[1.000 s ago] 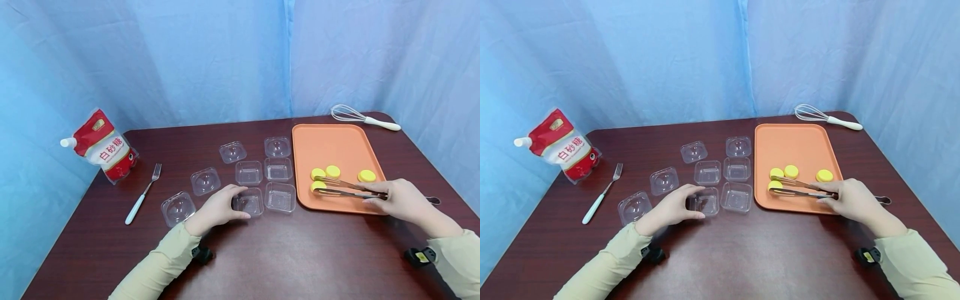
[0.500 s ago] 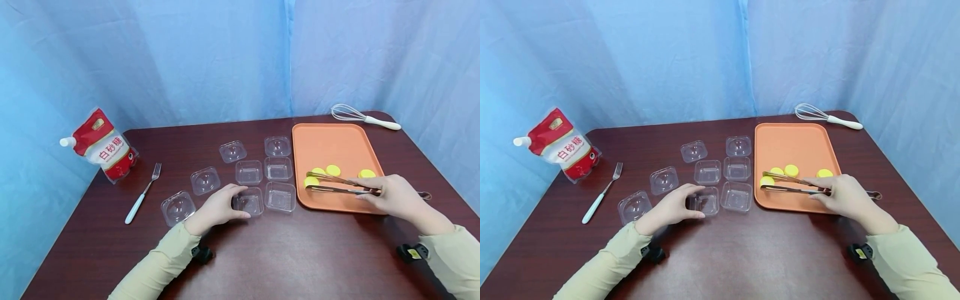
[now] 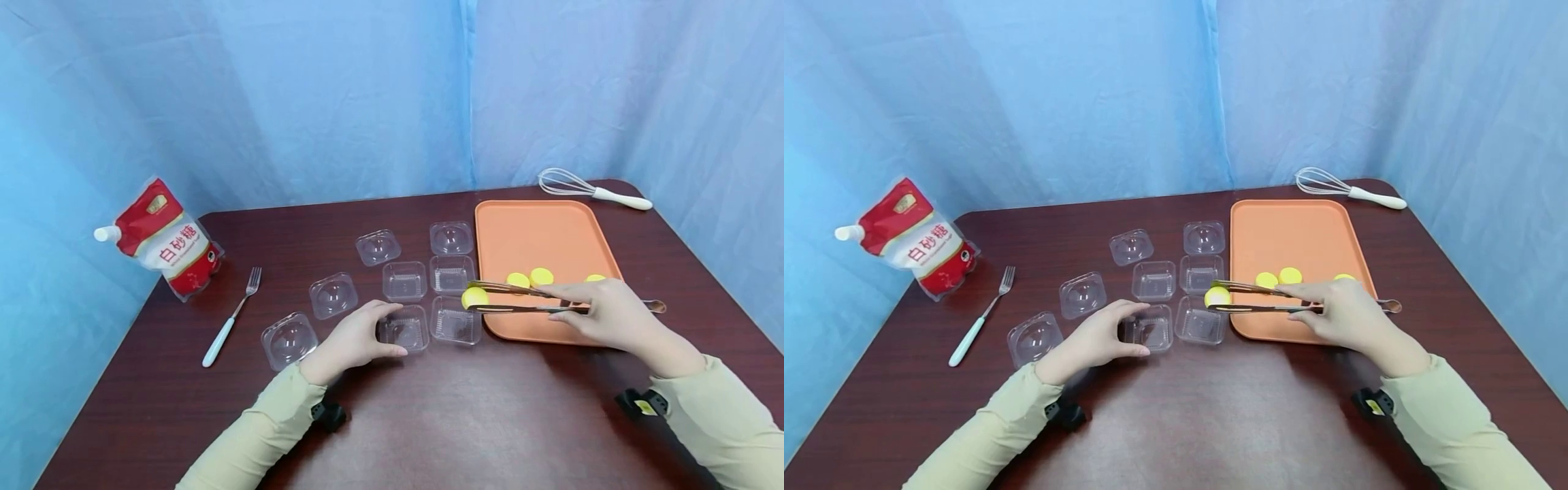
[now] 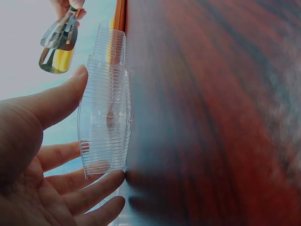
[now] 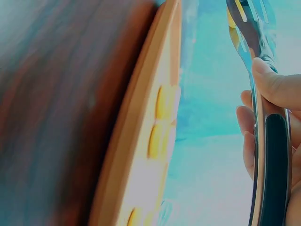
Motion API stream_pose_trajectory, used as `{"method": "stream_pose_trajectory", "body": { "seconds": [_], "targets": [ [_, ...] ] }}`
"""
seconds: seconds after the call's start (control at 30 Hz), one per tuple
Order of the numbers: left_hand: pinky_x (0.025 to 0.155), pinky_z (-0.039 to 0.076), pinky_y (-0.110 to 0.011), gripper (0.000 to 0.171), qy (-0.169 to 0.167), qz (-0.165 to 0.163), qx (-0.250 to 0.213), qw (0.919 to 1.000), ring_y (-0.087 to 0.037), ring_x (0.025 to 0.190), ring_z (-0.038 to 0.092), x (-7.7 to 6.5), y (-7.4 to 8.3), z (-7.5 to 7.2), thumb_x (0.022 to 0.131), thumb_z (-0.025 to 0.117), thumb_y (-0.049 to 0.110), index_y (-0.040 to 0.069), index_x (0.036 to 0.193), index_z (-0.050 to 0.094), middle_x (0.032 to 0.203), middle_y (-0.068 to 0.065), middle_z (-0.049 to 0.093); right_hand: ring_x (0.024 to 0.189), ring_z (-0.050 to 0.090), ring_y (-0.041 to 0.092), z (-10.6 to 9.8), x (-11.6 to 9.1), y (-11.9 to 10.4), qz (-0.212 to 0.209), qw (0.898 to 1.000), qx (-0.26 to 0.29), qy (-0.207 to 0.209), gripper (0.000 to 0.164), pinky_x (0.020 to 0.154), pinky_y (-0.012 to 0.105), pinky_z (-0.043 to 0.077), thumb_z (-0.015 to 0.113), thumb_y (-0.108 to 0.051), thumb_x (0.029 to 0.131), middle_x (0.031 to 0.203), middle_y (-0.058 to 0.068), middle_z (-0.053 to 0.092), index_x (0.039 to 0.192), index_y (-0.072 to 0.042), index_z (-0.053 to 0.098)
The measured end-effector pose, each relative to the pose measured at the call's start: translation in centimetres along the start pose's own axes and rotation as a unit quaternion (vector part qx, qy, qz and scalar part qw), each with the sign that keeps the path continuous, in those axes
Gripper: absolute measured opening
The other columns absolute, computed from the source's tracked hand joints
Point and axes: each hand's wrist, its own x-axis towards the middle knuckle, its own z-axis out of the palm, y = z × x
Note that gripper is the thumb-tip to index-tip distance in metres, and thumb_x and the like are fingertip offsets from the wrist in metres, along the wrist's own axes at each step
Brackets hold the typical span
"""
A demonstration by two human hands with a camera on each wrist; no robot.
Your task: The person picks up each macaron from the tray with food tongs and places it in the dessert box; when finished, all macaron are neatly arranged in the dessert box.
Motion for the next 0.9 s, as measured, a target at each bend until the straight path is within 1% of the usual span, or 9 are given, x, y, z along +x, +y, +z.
{"method": "stream_pose_trajectory", "body": {
  "seconds": [0.17, 0.2, 0.3, 0.4, 0.47, 0.57, 0.67, 0.77, 0.9],
  "targets": [
    [0.092, 0.047, -0.037, 0.072, -0.001, -0.002, 0.005, 1.0000, -0.019, 0.102, 0.059, 0.0, 0.1, -0.2, 0.069, 0.084, 0.035, 0.011, 0.131, 0.056, 0.119, -0.006, 0.060, 0.054, 0.041, -0.006, 0.4, 1.2, -1.0, -0.032, 0.999, 0.020, 0.008, 0.053, 0.048, 0.010, 0.030, 0.086, -0.002, 0.055, 0.070, -0.009, 0.067, 0.105, -0.008, 0.073],
    [0.091, 0.047, -0.037, 0.072, -0.001, -0.001, 0.006, 1.0000, -0.019, 0.102, 0.058, -0.1, 0.1, -0.2, 0.069, 0.084, 0.035, 0.011, 0.131, 0.056, 0.119, -0.006, 0.060, 0.055, 0.043, -0.006, 0.5, 1.4, -1.1, -0.036, 0.999, 0.022, 0.009, 0.053, 0.047, 0.009, 0.030, 0.086, -0.002, 0.055, 0.073, -0.007, 0.069, 0.106, -0.009, 0.073],
    [0.091, 0.047, -0.037, 0.072, 0.000, 0.001, 0.005, 1.0000, -0.019, 0.102, 0.058, -0.1, 0.2, -0.4, 0.069, 0.084, 0.034, 0.010, 0.131, 0.056, 0.118, -0.006, 0.060, 0.055, 0.044, -0.004, 0.7, 2.0, -1.6, -0.040, 0.999, 0.032, 0.004, 0.053, 0.046, 0.009, 0.029, 0.085, -0.002, 0.057, 0.083, 0.000, 0.073, 0.108, -0.009, 0.072],
    [0.091, 0.048, -0.037, 0.072, 0.000, 0.002, 0.005, 1.0000, -0.019, 0.101, 0.058, -0.1, 0.2, -0.4, 0.069, 0.083, 0.034, 0.010, 0.131, 0.056, 0.117, -0.006, 0.061, 0.056, 0.048, -0.004, 0.8, 2.4, -2.1, -0.046, 0.998, 0.033, 0.002, 0.051, 0.047, 0.010, 0.035, 0.086, -0.003, 0.058, 0.093, 0.006, 0.074, 0.107, -0.007, 0.072],
    [0.090, 0.048, -0.037, 0.072, -0.001, 0.002, 0.005, 1.0000, -0.019, 0.100, 0.058, -0.1, 0.2, -0.4, 0.069, 0.083, 0.034, 0.010, 0.131, 0.056, 0.116, -0.006, 0.061, 0.056, 0.047, -0.005, 1.0, 2.6, -2.4, -0.051, 0.998, 0.032, 0.001, 0.049, 0.049, 0.010, 0.039, 0.086, -0.003, 0.058, 0.093, 0.006, 0.074, 0.105, -0.006, 0.073],
    [0.091, 0.048, -0.037, 0.072, -0.002, 0.001, 0.006, 1.0000, -0.019, 0.101, 0.058, 0.0, 0.2, -0.4, 0.069, 0.083, 0.034, 0.010, 0.131, 0.056, 0.117, -0.006, 0.061, 0.057, 0.050, -0.005, 1.4, 2.9, -2.8, -0.063, 0.998, 0.025, 0.008, 0.048, 0.050, 0.012, 0.042, 0.086, -0.003, 0.058, 0.092, 0.005, 0.074, 0.104, -0.006, 0.073],
    [0.092, 0.047, -0.037, 0.072, -0.003, 0.000, 0.006, 1.0000, -0.019, 0.103, 0.058, 0.0, 0.2, -0.3, 0.069, 0.083, 0.035, 0.010, 0.131, 0.056, 0.118, -0.006, 0.060, 0.056, 0.048, -0.005, 1.8, 3.2, -3.2, -0.074, 0.997, 0.024, 0.010, 0.047, 0.047, 0.011, 0.038, 0.085, -0.003, 0.058, 0.090, 0.005, 0.073, 0.103, -0.007, 0.074],
    [0.092, 0.047, -0.037, 0.072, -0.004, 0.001, 0.008, 1.0000, -0.019, 0.104, 0.058, 0.0, 0.1, -0.2, 0.069, 0.083, 0.035, 0.011, 0.131, 0.056, 0.119, -0.006, 0.060, 0.056, 0.047, -0.003, 2.3, 3.3, -3.5, -0.072, 0.997, 0.027, -0.003, 0.046, 0.046, 0.011, 0.034, 0.084, -0.002, 0.061, 0.087, 0.003, 0.073, 0.105, -0.009, 0.073],
    [0.092, 0.047, -0.037, 0.072, -0.005, 0.001, 0.006, 1.0000, -0.019, 0.104, 0.058, 0.0, 0.1, -0.1, 0.069, 0.083, 0.035, 0.011, 0.131, 0.056, 0.118, -0.006, 0.060, 0.061, 0.055, 0.000, 2.9, 3.4, -3.8, -0.071, 0.997, 0.026, -0.023, 0.045, 0.048, 0.015, 0.039, 0.082, -0.002, 0.064, 0.089, 0.002, 0.074, 0.107, -0.010, 0.073]
  ]
}}
